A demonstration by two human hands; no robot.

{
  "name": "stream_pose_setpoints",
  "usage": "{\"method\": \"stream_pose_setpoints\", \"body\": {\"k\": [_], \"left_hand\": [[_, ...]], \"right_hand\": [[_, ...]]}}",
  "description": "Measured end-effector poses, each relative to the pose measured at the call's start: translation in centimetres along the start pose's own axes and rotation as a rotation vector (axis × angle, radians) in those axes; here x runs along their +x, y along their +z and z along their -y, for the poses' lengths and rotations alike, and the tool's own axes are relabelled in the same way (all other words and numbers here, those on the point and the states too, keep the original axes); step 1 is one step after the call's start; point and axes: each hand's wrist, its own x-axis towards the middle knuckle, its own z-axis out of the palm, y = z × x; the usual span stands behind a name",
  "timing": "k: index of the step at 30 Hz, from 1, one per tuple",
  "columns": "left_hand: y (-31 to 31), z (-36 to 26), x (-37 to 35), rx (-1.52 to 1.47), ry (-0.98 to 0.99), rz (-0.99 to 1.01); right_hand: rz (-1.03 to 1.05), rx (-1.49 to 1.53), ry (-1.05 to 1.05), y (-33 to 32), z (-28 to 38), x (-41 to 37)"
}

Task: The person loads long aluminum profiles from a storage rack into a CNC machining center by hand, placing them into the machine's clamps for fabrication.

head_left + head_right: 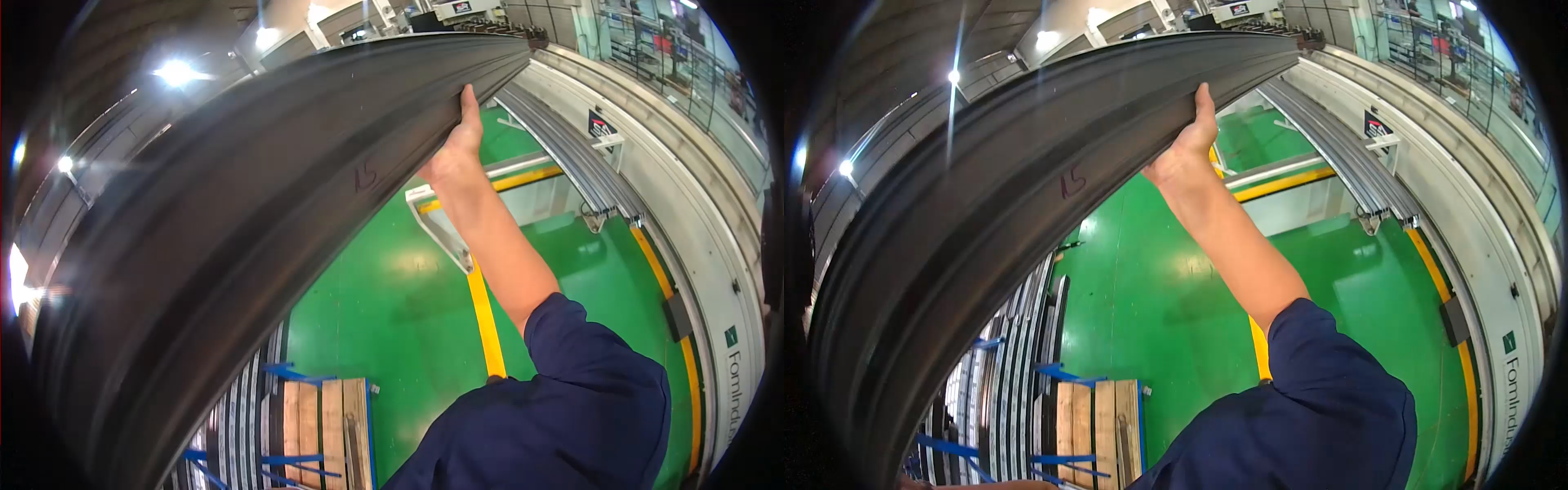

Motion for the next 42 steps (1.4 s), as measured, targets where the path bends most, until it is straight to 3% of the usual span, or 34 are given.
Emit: {"method": "stream_pose_setpoints", "body": {"k": [3,5,6,11,16,19,20,23,24,30,33,34,36,40,42], "left_hand": [[6.5,6.2,0.0,-0.123,-0.033,-0.06],[6.0,12.5,3.5,-0.146,-0.041,0.054],[4.8,15.4,5.0,-0.16,-0.043,0.105],[17.3,24.2,-1.6,-0.632,-0.44,0.188],[22.7,37.9,-2.5,-0.933,-0.688,0.142],[25.1,47.4,-3.3,-0.911,-0.73,0.303],[26.3,50.9,-3.0,-0.79,-0.546,0.262],[29.5,60.6,-2.1,-1.011,-0.757,0.466],[31.8,62.4,-4.3,-0.966,-0.655,0.37],[38.9,79.9,-9.0,-1.135,-0.964,0.529],[43.7,88.7,-13.7,-1.304,-0.89,0.588],[45.2,91.1,-15.8,-1.245,-0.835,0.437],[45.6,103.7,-15.0,-1.384,-0.919,0.806],[51.2,114.7,-21.8,-1.533,-1.114,0.868],[54.6,119.2,-25.5,-1.563,-1.154,0.77]], "right_hand": [[-0.061,-0.019,-0.069,1.7,1.1,6.4],[-0.121,-0.051,-0.119,2.5,1.7,9.9],[-0.048,-0.047,-0.132,1.6,2.0,12.6],[-0.021,-0.069,-0.228,-0.4,1.8,22.2],[0.03,-0.057,-0.365,-3.0,-0.2,30.8],[0.09,-0.034,-0.444,-5.1,-2.9,34.8],[0.149,-0.02,-0.458,-5.0,-3.3,36.8],[0.013,-0.082,-0.599,-5.9,-5.2,41.6],[0.025,-0.096,-0.668,-6.1,-5.3,42.9],[-0.066,-0.117,-0.91,-9.5,-6.8,52.6],[-0.133,-0.129,-1.034,-11.3,-7.8,57.5],[-0.148,-0.127,-1.073,-11.7,-8.2,59.1],[-0.163,-0.157,-1.183,-13.6,-8.4,62.6],[-0.173,-0.261,-1.38,-16.6,-7.4,71.6],[-0.17,-0.218,-1.423,-16.7,-8.1,75.2]]}}
